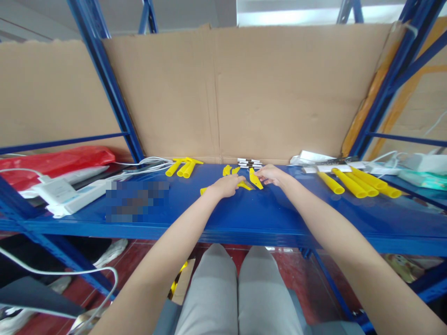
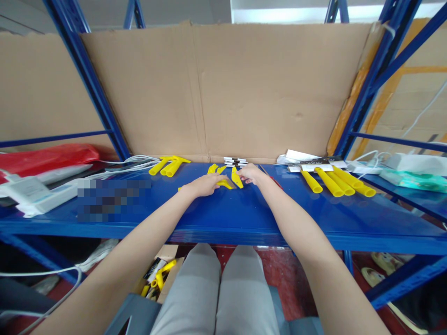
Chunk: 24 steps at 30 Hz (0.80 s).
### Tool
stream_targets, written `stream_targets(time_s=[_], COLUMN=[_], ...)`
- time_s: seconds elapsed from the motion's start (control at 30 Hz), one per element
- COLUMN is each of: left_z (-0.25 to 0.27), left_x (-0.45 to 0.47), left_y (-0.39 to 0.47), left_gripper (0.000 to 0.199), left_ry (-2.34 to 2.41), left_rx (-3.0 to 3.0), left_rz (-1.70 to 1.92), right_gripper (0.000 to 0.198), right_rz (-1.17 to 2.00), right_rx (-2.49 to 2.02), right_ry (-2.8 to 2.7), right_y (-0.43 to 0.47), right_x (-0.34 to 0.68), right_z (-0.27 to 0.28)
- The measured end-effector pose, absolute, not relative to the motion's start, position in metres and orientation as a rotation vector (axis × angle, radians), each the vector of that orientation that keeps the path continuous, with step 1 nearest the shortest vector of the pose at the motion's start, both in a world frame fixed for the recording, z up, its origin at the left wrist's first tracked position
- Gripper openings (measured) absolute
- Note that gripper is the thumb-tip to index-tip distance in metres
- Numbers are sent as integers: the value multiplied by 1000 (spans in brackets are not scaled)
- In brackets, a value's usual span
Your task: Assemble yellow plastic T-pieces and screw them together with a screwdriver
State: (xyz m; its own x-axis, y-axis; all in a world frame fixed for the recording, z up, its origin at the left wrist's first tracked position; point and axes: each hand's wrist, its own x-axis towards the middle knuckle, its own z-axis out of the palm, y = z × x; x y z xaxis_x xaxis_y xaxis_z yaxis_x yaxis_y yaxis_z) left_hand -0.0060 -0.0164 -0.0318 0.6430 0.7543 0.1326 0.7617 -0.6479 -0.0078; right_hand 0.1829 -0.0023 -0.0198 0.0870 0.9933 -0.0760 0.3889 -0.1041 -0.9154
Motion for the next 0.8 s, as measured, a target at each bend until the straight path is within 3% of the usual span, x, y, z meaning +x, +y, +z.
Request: stream_targets(time_s=[0.37, 0.8], left_z=[-34, -33], left_x=[-4, -5], left_y=[-15, -16], left_gripper=[57, 57], left_ry=[-1473, -1438], left_rx=[-2740, -2793], left_rz=[-183, -219], right_gripper=[26, 27], right_rz=[1068, 817], right_rx=[-1587, -1676], right_ry=[-1449, -1641], right_y=[8, 21], right_x=[166, 155], right_z=[-25, -40])
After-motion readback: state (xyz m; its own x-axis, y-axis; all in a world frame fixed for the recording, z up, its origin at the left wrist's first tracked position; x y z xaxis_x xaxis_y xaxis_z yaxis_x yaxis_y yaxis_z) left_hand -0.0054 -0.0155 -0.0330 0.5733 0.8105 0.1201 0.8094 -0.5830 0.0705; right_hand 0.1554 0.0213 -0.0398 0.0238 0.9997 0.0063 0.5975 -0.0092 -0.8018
